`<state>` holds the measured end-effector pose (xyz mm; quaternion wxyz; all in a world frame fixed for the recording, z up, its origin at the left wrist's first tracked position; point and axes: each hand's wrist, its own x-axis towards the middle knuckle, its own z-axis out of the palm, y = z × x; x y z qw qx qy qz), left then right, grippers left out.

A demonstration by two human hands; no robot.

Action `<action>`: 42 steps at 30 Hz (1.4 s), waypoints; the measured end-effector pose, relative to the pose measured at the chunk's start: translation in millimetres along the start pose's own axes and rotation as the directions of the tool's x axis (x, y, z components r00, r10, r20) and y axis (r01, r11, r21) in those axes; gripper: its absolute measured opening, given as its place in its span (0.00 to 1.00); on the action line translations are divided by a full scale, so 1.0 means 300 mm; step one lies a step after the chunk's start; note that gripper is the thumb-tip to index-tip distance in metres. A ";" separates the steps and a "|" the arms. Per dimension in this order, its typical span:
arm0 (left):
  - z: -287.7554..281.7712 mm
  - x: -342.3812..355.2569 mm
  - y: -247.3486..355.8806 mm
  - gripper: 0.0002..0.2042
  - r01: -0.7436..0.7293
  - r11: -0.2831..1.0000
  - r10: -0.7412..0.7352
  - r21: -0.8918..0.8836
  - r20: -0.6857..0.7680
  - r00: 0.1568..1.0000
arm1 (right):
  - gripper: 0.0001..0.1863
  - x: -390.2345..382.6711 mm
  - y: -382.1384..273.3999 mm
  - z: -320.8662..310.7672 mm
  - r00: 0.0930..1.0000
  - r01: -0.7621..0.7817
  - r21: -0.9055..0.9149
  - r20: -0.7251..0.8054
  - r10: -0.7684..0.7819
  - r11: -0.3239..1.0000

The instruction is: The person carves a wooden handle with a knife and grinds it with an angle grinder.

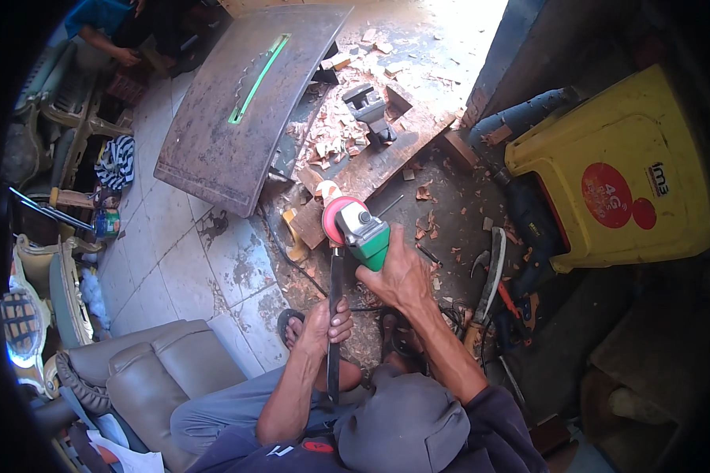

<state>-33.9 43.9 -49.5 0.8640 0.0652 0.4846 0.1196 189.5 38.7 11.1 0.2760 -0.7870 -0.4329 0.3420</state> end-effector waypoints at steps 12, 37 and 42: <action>-0.004 0.004 -0.003 0.12 -0.009 1.000 0.009 0.014 0.003 1.000 | 0.41 0.008 0.015 -0.029 0.996 0.000 -0.050 0.084 0.004 0.999; 0.055 -0.020 -0.003 0.18 -0.086 0.921 0.206 0.381 -0.288 0.935 | 0.40 -0.041 -0.017 -0.081 0.994 0.017 -0.026 0.108 -0.014 1.000; 0.064 -0.006 -0.006 0.23 -0.095 0.904 0.243 0.417 -0.319 0.916 | 0.39 -0.050 -0.026 -0.127 0.974 -0.017 -0.075 0.222 0.033 0.997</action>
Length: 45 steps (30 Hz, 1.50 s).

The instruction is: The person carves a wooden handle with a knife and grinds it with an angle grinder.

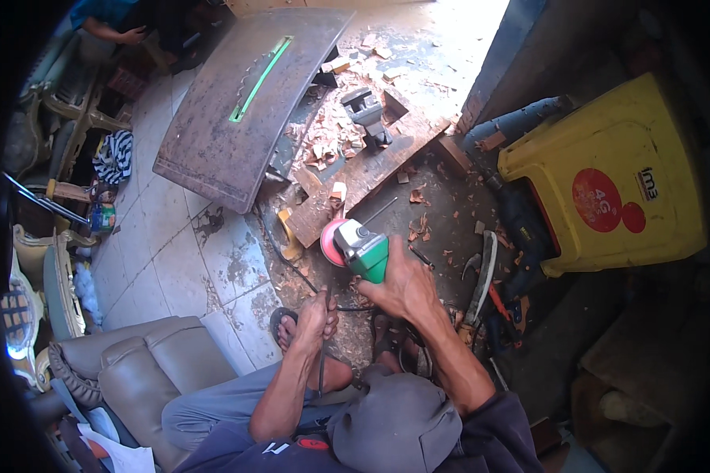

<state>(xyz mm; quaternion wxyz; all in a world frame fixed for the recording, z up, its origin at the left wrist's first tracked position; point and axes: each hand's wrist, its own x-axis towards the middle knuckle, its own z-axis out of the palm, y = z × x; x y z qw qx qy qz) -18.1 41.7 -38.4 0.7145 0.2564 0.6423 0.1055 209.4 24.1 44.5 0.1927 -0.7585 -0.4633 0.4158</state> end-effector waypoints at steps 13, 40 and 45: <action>0.043 -0.004 -0.020 0.26 -0.090 0.989 0.105 0.116 -0.130 0.986 | 0.42 -0.015 -0.015 0.040 0.993 0.079 -0.026 -0.082 -0.081 0.997; -0.104 -0.025 0.150 0.27 -0.118 0.970 0.070 0.211 0.223 0.972 | 0.41 0.062 0.031 0.024 0.994 0.110 0.064 0.011 -0.111 0.992; -0.126 -0.003 0.138 0.28 -0.128 0.961 0.073 0.246 0.219 0.973 | 0.42 0.084 0.033 0.005 0.988 0.139 -0.011 0.067 -0.138 0.990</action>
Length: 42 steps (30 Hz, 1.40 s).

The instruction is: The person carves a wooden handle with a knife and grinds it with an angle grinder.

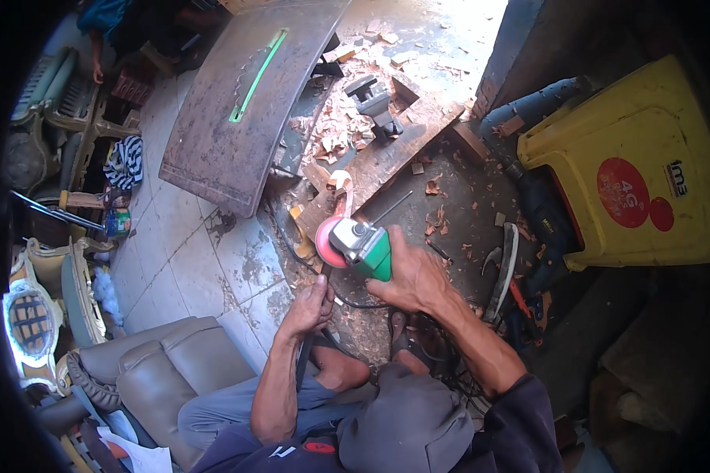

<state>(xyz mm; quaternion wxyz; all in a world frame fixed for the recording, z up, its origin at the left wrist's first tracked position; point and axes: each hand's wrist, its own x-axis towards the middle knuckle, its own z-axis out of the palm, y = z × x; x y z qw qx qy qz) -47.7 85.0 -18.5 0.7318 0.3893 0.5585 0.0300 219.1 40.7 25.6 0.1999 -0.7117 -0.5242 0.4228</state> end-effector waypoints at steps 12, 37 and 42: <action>-0.008 0.036 -0.034 0.29 -0.170 0.833 0.265 0.527 -0.109 0.958 | 0.43 -0.012 0.020 -0.023 0.999 0.010 -0.010 0.054 -0.009 1.000; 0.060 -0.013 0.040 0.19 -0.035 0.642 0.351 0.766 -0.254 0.901 | 0.42 -0.020 0.003 -0.001 0.999 -0.027 0.075 0.021 0.025 0.997; 0.077 -0.029 0.050 0.19 -0.007 0.594 0.395 0.804 -0.284 0.874 | 0.41 -0.032 -0.006 -0.011 0.997 0.011 0.026 0.075 -0.013 1.000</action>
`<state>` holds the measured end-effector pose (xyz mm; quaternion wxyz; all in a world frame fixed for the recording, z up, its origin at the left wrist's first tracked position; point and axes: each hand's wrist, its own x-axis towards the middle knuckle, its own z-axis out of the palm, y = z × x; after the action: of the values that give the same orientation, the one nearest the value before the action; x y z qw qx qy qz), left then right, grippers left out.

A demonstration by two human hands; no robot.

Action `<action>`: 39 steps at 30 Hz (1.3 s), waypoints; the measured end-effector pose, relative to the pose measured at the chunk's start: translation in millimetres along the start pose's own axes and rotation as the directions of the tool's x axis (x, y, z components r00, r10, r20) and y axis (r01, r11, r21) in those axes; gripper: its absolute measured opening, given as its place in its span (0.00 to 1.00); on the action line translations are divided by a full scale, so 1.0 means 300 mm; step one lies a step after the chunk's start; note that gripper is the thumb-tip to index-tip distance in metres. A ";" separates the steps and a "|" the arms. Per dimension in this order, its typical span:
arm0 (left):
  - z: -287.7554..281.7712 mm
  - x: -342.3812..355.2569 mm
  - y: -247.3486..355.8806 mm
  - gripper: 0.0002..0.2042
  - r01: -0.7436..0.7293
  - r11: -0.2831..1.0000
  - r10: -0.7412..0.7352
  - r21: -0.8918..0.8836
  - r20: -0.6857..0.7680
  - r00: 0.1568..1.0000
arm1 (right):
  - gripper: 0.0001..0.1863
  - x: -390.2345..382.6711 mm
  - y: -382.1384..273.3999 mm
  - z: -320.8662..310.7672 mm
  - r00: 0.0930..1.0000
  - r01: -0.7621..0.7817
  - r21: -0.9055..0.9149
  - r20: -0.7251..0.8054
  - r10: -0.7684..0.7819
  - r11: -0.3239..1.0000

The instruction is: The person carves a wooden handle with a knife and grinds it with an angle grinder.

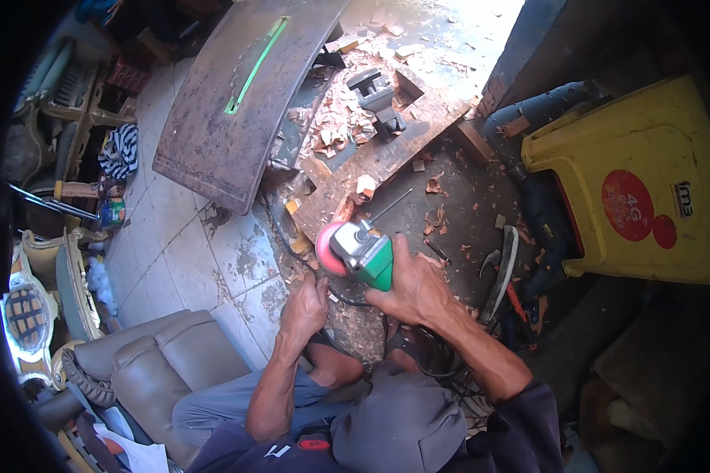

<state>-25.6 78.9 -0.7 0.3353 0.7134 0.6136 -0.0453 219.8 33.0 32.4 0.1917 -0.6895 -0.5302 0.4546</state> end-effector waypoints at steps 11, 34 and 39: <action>0.015 -0.007 0.027 0.20 0.043 0.992 -0.041 0.116 -0.018 0.999 | 0.41 0.001 0.009 0.044 0.995 -0.002 0.074 -0.096 0.009 0.997; 0.120 -0.015 -0.028 0.26 0.137 0.968 -0.179 -0.211 -0.196 0.964 | 0.42 0.008 0.015 0.080 0.990 0.031 0.103 -0.140 -0.016 0.994; 0.156 -0.021 -0.002 0.25 0.213 0.965 -0.244 -0.152 -0.235 0.941 | 0.42 0.004 0.013 0.083 0.981 -0.019 0.116 -0.190 0.041 0.993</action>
<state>-11.2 48.5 -34.1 0.2909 0.6150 0.7315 0.0452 201.4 27.3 16.2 0.2739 -0.7260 -0.4723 0.4182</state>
